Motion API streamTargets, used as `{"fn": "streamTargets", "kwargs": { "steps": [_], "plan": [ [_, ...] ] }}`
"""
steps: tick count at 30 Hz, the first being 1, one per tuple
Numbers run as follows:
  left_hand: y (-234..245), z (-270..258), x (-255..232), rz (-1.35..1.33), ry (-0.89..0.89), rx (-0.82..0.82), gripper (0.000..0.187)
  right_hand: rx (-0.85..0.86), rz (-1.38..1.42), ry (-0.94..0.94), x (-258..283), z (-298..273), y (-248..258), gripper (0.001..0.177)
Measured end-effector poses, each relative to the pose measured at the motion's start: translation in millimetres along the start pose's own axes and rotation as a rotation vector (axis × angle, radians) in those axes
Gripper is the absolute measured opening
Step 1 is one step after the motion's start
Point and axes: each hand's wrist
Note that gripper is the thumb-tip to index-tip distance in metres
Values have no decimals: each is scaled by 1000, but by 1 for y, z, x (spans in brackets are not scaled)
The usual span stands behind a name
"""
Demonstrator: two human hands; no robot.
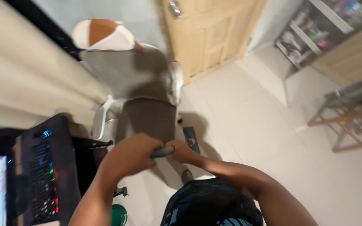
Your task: Mopping the floor around a desk and chair.
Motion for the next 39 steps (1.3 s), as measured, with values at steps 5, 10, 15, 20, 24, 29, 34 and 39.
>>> {"fn": "streamTargets", "kwargs": {
  "steps": [5, 10, 15, 20, 24, 29, 34, 39],
  "plan": [
    [11, -4, 35, -187, -44, -372, 33, 435, 219, -93, 63, 55, 77, 33],
    [10, 30, 53, -321, -161, -835, 34, 724, 110, -5, 12, 155, 173, 95],
    [23, 70, 40, -593, -137, -968, 32, -168, -83, -61, -61, 275, 245, 76],
    [-8, 136, 11, -1063, -56, -1021, 31, -123, -185, -57, -80, 375, 266, 77],
    [-25, 177, -34, -1370, -62, -1266, 29, 258, -199, -265, -69, 420, 268, 77],
    [-22, 204, -77, -1437, -65, -1429, 24, 291, 28, -228, -120, 422, 250, 64],
    [-20, 204, -98, -1493, 58, -1498, 14, 347, 87, -192, -128, 389, 265, 76],
    [-12, 167, -123, -1598, 52, -1351, 12, 452, 305, -268, -155, 332, 258, 51]
  ]
}}
Point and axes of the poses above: each hand's wrist, its own z-axis towards the middle knuckle, its own y-axis out of the back of the hand, x = y × z, and after that the axes turned 6 degrees about x, right-handed
